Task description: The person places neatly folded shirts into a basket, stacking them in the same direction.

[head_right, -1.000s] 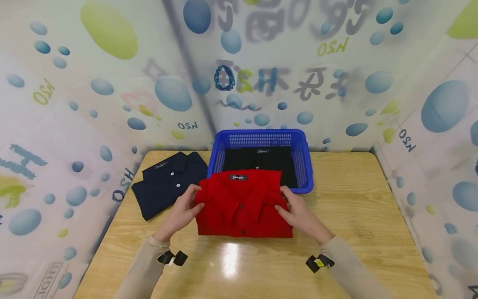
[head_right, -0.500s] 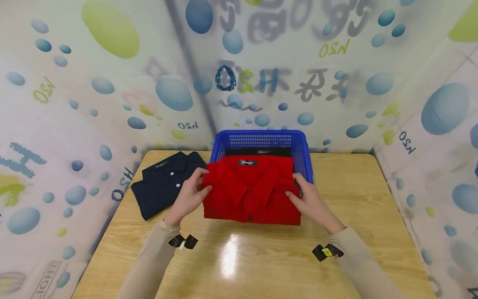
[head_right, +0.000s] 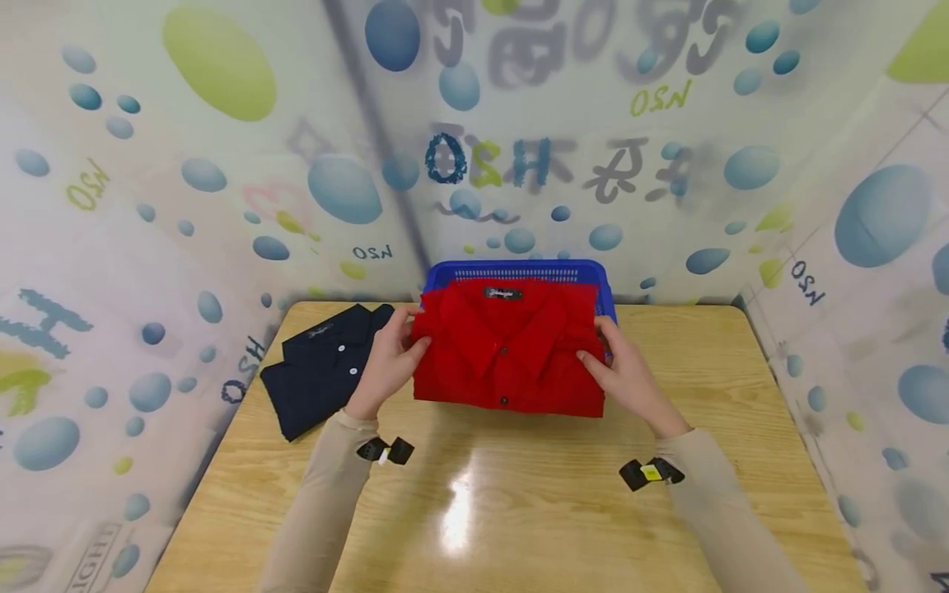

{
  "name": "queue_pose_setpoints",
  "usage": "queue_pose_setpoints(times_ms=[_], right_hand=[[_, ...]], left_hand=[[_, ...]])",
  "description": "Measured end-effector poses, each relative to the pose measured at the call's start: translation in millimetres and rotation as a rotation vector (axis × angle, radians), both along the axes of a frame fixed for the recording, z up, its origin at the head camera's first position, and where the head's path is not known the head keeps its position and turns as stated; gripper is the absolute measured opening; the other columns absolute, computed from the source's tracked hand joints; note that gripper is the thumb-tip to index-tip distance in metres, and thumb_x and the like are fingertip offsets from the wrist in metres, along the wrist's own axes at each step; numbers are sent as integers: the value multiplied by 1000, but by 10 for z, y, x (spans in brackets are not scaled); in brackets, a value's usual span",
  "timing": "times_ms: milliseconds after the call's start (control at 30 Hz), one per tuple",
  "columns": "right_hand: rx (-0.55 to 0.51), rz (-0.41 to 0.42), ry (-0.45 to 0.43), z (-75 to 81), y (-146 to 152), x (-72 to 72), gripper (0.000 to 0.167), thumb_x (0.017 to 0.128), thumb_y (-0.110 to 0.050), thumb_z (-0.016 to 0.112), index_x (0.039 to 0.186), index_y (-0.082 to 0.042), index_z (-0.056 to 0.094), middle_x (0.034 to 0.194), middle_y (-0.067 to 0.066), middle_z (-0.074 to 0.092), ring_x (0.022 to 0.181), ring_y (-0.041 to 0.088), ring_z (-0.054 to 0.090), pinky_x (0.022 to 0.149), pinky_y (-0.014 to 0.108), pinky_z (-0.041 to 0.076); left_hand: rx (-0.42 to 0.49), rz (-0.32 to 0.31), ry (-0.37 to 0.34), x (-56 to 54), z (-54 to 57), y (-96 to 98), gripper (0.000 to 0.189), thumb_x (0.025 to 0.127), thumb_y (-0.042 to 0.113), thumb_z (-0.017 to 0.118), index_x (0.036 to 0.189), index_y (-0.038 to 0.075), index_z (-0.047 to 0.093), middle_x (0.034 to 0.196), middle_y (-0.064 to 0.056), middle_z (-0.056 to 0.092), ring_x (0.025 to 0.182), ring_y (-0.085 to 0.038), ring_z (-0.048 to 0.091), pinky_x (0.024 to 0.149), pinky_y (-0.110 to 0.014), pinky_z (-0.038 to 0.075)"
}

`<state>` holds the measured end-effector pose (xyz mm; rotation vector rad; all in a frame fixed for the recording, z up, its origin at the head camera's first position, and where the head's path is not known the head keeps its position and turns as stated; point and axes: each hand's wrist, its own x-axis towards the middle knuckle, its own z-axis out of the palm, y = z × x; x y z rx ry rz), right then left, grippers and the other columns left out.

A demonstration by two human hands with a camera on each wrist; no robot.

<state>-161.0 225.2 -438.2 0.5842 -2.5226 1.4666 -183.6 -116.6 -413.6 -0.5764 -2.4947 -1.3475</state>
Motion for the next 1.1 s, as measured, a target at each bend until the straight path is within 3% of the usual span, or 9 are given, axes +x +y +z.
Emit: queue_pose_setpoints(times_ms=[167, 467, 700, 833, 1000, 1100], right_hand=[[15, -2, 34, 92, 31, -113, 38, 91, 6, 59, 126, 4, 47, 109, 19, 60, 89, 4, 53, 66, 18, 50], [32, -25, 47, 204, 49, -262, 38, 92, 6, 56, 128, 4, 46, 113, 20, 58, 95, 21, 55, 72, 12, 45], [62, -55, 77, 106, 8, -333, 28, 90, 8, 56, 116, 4, 48, 105, 20, 61, 89, 30, 59, 68, 18, 46], [31, -70, 65, 45, 4, -362, 27, 90, 10, 55, 115, 5, 48, 106, 21, 60, 88, 26, 56, 67, 19, 45], [-2, -80, 69, 102, -2, -423, 30, 90, 11, 54, 119, 4, 50, 109, 19, 58, 91, 14, 52, 68, 17, 43], [-11, -76, 71, 135, -1, -467, 31, 90, 11, 53, 120, 5, 50, 110, 19, 59, 92, 15, 53, 68, 15, 43]], left_hand=[[17, 13, 45, -82, -1, 24, 32, 86, -10, 56, 116, 0, 49, 57, 0, 37, 48, -16, 37, 48, -29, 33], [46, 59, 165, -176, 46, 84, 28, 86, -11, 55, 111, -1, 50, 59, -2, 37, 50, -19, 36, 50, -31, 33], [-47, 84, 204, -177, -29, 130, 26, 87, -11, 54, 111, -2, 49, 59, -4, 39, 46, -17, 34, 47, -30, 32], [-70, 95, 201, -202, -67, 135, 26, 88, -11, 54, 111, -2, 49, 59, -4, 40, 45, -15, 34, 46, -30, 32], [-57, 97, 219, -272, -13, 132, 26, 88, -11, 54, 112, -2, 49, 59, -4, 38, 45, -16, 32, 45, -30, 30], [-44, 80, 222, -312, 20, 141, 25, 89, -10, 53, 113, -2, 49, 60, -5, 38, 44, -16, 32, 45, -31, 30]])
